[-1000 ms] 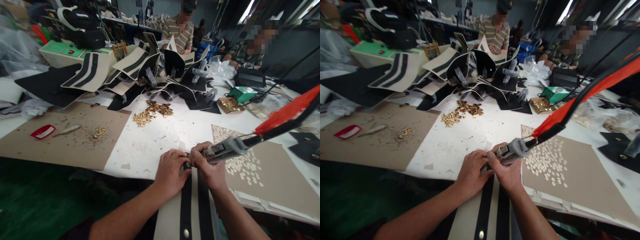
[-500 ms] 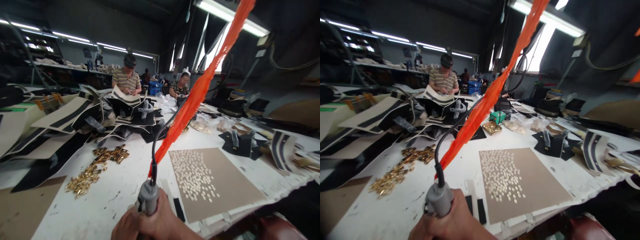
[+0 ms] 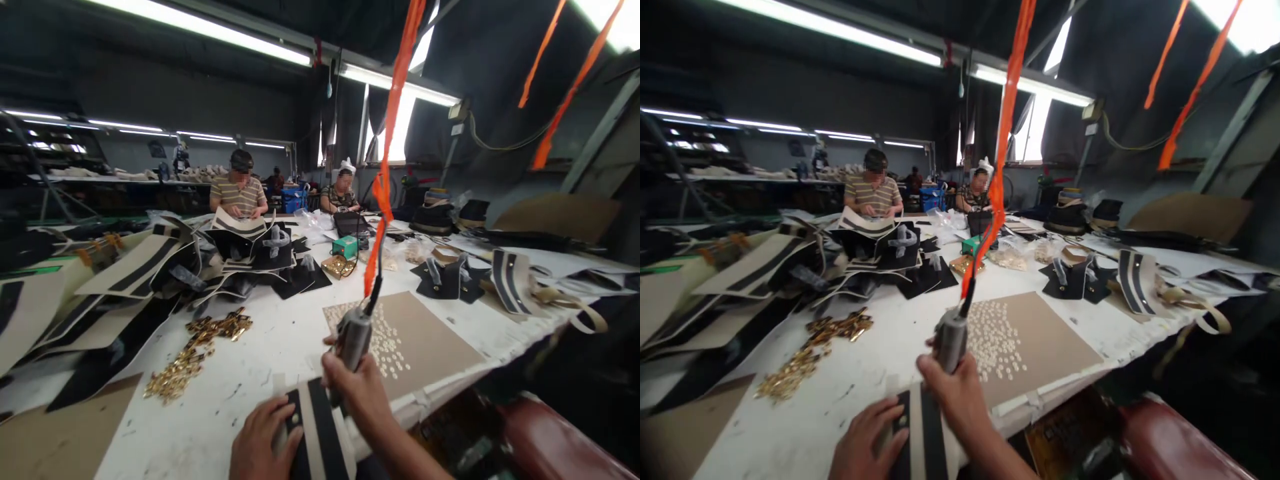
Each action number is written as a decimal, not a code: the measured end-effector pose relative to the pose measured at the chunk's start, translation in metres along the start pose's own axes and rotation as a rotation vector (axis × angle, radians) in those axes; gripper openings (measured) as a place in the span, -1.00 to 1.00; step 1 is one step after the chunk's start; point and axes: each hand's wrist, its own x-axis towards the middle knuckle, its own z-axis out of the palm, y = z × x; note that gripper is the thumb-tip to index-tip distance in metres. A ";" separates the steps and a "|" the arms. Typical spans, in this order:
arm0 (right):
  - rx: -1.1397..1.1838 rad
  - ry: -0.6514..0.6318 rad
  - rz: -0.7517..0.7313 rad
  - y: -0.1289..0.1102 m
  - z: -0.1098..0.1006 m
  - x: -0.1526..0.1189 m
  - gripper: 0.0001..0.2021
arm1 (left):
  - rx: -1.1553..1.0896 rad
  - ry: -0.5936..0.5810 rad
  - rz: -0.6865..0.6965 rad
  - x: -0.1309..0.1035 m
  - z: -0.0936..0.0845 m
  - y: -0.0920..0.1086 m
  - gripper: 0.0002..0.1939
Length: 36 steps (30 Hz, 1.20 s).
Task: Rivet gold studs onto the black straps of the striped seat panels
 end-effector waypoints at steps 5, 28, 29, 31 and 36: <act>-0.624 0.168 -0.115 0.018 -0.112 -0.024 -0.33 | -0.076 -0.015 -0.098 -0.003 -0.013 0.035 -0.76; -0.028 -0.399 0.278 0.059 -0.032 -0.131 -0.33 | -0.315 0.077 -0.233 -0.011 -0.024 0.044 -0.68; -0.052 -0.397 0.237 0.054 -0.027 -0.131 -0.34 | -0.374 0.082 -0.298 -0.011 -0.027 0.042 -0.66; -0.089 -0.413 0.177 0.043 -0.026 -0.133 -0.38 | -0.509 0.098 -0.444 -0.009 -0.032 0.038 -0.56; 0.074 -0.428 0.269 0.007 -0.079 -0.135 -0.43 | -0.679 0.179 -0.613 -0.004 -0.041 0.027 -0.41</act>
